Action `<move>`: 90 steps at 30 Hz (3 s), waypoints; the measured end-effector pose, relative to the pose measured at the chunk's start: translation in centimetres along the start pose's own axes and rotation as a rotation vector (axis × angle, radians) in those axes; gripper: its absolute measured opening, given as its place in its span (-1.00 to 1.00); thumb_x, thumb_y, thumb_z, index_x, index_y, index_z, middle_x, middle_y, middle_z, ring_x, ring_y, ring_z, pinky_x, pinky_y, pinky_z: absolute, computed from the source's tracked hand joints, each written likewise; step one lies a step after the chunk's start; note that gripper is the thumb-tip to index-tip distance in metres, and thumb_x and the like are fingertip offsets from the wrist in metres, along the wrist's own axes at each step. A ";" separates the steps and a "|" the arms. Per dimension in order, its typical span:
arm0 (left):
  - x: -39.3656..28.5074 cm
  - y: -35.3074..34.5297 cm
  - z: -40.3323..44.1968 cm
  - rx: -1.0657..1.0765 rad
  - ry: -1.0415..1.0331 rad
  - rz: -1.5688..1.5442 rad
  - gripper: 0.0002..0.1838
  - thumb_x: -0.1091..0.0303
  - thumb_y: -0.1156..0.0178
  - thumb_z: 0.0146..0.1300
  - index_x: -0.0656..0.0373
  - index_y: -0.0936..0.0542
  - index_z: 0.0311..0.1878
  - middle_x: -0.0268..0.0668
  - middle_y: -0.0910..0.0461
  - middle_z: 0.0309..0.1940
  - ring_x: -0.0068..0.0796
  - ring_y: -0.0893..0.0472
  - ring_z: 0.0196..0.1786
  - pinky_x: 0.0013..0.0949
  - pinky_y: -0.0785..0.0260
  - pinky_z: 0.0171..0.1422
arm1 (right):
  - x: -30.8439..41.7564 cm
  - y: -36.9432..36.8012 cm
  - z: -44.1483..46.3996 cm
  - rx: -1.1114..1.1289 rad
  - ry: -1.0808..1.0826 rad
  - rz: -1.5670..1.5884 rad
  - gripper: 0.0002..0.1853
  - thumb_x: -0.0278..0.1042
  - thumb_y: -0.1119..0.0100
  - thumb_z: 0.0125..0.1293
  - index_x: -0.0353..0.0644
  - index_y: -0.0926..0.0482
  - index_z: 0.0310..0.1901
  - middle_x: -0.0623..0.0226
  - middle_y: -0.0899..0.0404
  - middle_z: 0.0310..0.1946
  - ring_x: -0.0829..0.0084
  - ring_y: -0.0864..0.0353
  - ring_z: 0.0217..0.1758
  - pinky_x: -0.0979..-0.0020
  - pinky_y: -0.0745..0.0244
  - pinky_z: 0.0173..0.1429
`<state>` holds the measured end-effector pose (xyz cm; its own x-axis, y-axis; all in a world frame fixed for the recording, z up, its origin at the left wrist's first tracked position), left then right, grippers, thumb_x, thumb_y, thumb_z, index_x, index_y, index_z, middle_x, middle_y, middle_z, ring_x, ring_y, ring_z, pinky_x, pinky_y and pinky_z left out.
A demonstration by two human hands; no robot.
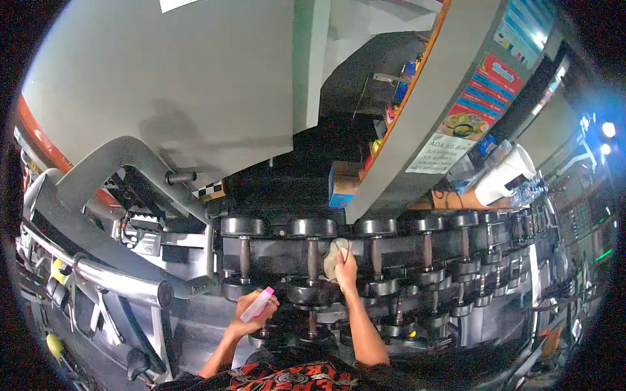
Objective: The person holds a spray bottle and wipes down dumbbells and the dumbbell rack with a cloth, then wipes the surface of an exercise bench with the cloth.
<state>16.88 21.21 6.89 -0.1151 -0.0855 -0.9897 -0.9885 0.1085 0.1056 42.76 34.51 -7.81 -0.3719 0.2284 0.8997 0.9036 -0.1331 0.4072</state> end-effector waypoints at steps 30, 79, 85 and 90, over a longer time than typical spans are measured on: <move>-1.9 3.1 -3.6 0.050 -0.244 0.310 -0.87 0.43 -0.23 0.13 0.25 -0.58 -0.26 -0.18 -0.61 -0.36 -0.24 -0.64 -0.30 -0.31 -0.46 -0.21 | 1.5 -17.3 0.7 0.227 -0.667 1.681 -0.72 -0.23 0.25 0.40 -0.15 -0.49 -0.22 0.21 -0.59 -0.25 0.19 -0.60 -0.17 0.09 -0.53 -0.01; -0.7 1.6 -4.3 0.152 -0.263 0.233 -0.90 0.42 -0.23 0.14 0.20 -0.59 -0.28 -0.22 -0.60 -0.37 -0.28 -0.62 -0.30 -0.33 -0.45 -0.17 | 7.8 -4.0 -6.4 0.587 0.531 -0.653 -0.61 -0.47 0.01 0.15 0.08 -0.53 0.04 0.14 -0.51 0.07 0.05 -0.47 0.14 0.11 -0.42 0.14; 0.1 1.9 -4.1 0.195 -0.288 0.243 -0.89 0.41 -0.23 0.14 0.19 -0.59 -0.28 -0.22 -0.61 -0.35 -0.27 -0.63 -0.30 -0.31 -0.44 -0.17 | 12.0 1.2 -4.4 0.476 0.201 -0.741 -0.74 -0.36 -0.01 0.22 0.03 -0.52 -0.05 0.05 -0.61 -0.25 -0.04 -0.58 -0.14 0.03 -0.47 -0.09; 1.1 2.0 -3.9 0.167 -0.257 0.222 -0.86 0.42 -0.25 0.13 0.20 -0.58 -0.24 -0.17 -0.60 -0.33 -0.18 -0.63 -0.27 -0.30 -0.48 -0.19 | 13.7 -0.9 -4.5 0.190 0.284 -0.568 -0.66 -0.44 0.02 0.19 0.01 -0.54 0.01 0.03 -0.59 -0.12 0.01 -0.58 -0.05 0.06 -0.50 0.01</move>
<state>14.41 17.43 6.43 -0.2752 0.2074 -0.9387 -0.9102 0.2581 0.3239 35.95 33.46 4.86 -0.8196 -0.0534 0.5705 0.5628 0.1115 0.8190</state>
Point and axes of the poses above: each hand's wrist, its own z-axis towards the middle knuckle, its own y-axis out of the back of the hand, x = y × z, the point moved 5 cm from there along z, towards the middle knuckle
